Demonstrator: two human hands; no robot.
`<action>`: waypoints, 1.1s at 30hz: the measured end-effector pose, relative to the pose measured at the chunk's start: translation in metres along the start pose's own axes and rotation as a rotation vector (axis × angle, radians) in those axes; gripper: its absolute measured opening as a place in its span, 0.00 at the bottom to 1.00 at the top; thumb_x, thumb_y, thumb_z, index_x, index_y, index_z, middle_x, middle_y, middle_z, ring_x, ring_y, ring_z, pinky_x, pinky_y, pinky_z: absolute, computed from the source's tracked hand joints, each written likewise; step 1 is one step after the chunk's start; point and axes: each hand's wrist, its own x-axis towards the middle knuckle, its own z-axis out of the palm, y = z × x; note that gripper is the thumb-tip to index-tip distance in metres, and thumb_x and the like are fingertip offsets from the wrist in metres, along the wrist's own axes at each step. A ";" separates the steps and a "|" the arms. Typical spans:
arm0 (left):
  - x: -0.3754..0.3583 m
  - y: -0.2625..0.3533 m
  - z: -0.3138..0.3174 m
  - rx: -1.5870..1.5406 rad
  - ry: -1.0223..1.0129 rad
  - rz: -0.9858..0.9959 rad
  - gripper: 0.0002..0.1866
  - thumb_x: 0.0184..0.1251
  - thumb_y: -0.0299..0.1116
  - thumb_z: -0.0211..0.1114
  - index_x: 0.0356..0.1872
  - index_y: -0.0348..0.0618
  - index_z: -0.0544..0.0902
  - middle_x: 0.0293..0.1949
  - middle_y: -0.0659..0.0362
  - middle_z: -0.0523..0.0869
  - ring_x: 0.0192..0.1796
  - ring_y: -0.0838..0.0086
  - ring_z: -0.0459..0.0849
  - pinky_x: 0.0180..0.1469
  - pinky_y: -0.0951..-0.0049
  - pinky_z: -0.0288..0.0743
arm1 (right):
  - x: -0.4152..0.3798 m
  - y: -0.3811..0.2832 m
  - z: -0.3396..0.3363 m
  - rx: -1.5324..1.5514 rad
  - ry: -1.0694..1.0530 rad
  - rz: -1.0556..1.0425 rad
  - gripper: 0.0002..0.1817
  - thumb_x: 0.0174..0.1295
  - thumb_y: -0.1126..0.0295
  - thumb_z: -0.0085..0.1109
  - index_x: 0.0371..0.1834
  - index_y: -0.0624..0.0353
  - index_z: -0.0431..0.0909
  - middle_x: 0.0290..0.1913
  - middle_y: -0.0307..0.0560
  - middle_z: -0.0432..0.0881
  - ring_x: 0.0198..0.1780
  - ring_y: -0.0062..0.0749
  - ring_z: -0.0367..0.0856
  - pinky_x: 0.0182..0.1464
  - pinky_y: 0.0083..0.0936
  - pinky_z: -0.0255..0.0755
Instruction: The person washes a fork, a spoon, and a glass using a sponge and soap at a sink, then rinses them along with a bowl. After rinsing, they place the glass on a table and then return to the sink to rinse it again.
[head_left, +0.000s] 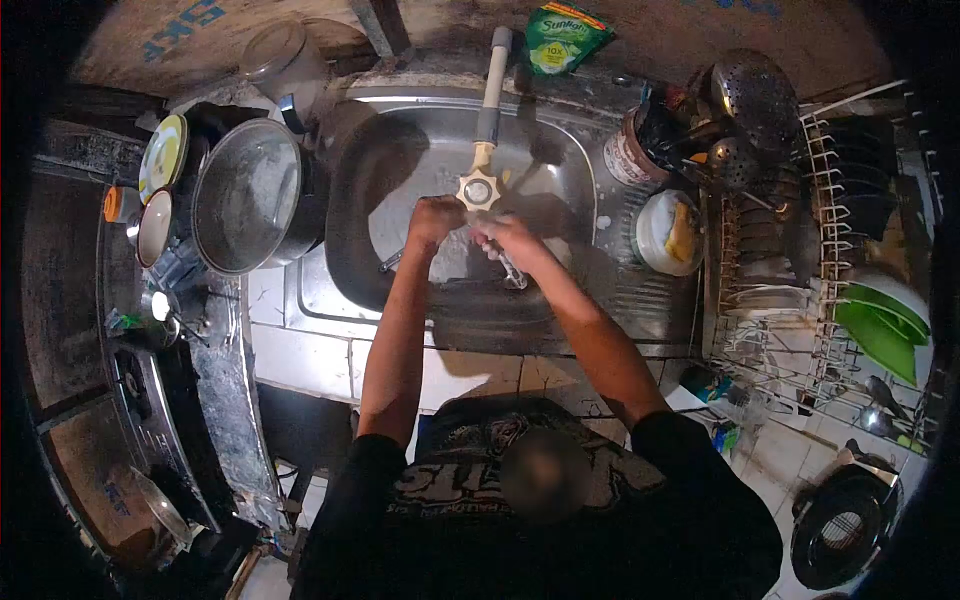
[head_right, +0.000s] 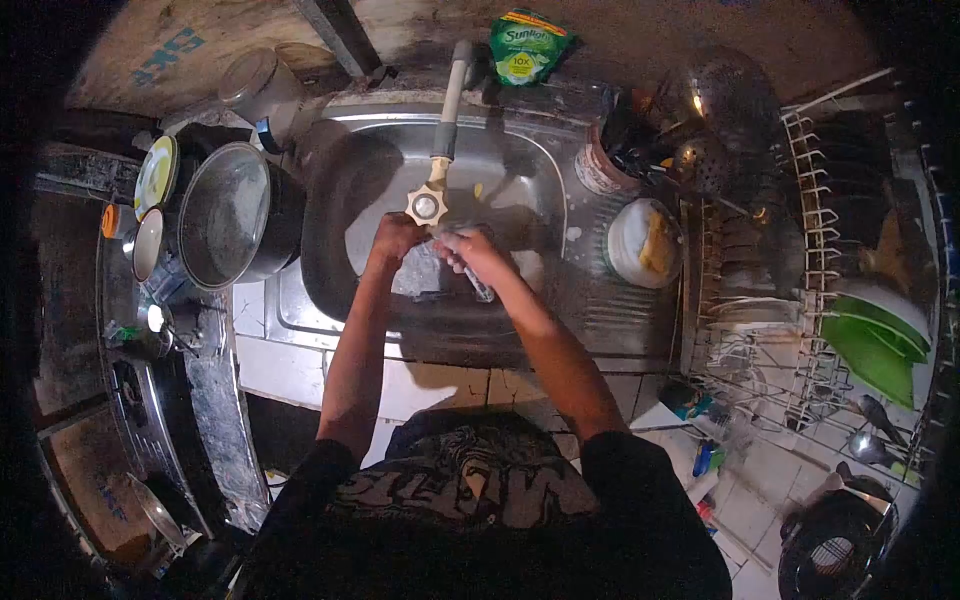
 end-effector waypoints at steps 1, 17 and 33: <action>-0.001 0.004 -0.003 0.238 -0.026 0.055 0.06 0.53 0.25 0.62 0.31 0.32 0.83 0.27 0.60 0.84 0.31 0.78 0.80 0.33 0.74 0.74 | 0.008 -0.001 0.001 0.025 -0.028 -0.054 0.14 0.63 0.61 0.58 0.31 0.61 0.77 0.23 0.36 0.76 0.20 0.18 0.69 0.21 0.19 0.62; 0.023 -0.009 -0.046 0.234 0.387 0.092 0.07 0.50 0.31 0.67 0.29 0.38 0.85 0.26 0.50 0.86 0.32 0.67 0.87 0.36 0.69 0.75 | 0.053 -0.020 0.022 -0.174 -0.261 -0.133 0.20 0.71 0.55 0.47 0.37 0.63 0.76 0.21 0.35 0.70 0.22 0.19 0.67 0.26 0.17 0.62; -0.019 -0.020 0.010 -0.385 -0.308 -0.217 0.11 0.60 0.22 0.60 0.42 0.24 0.77 0.35 0.47 0.85 0.34 0.64 0.86 0.40 0.70 0.83 | 0.005 -0.014 -0.085 0.263 0.399 -0.200 0.12 0.63 0.58 0.60 0.36 0.55 0.77 0.22 0.31 0.71 0.22 0.14 0.66 0.24 0.14 0.57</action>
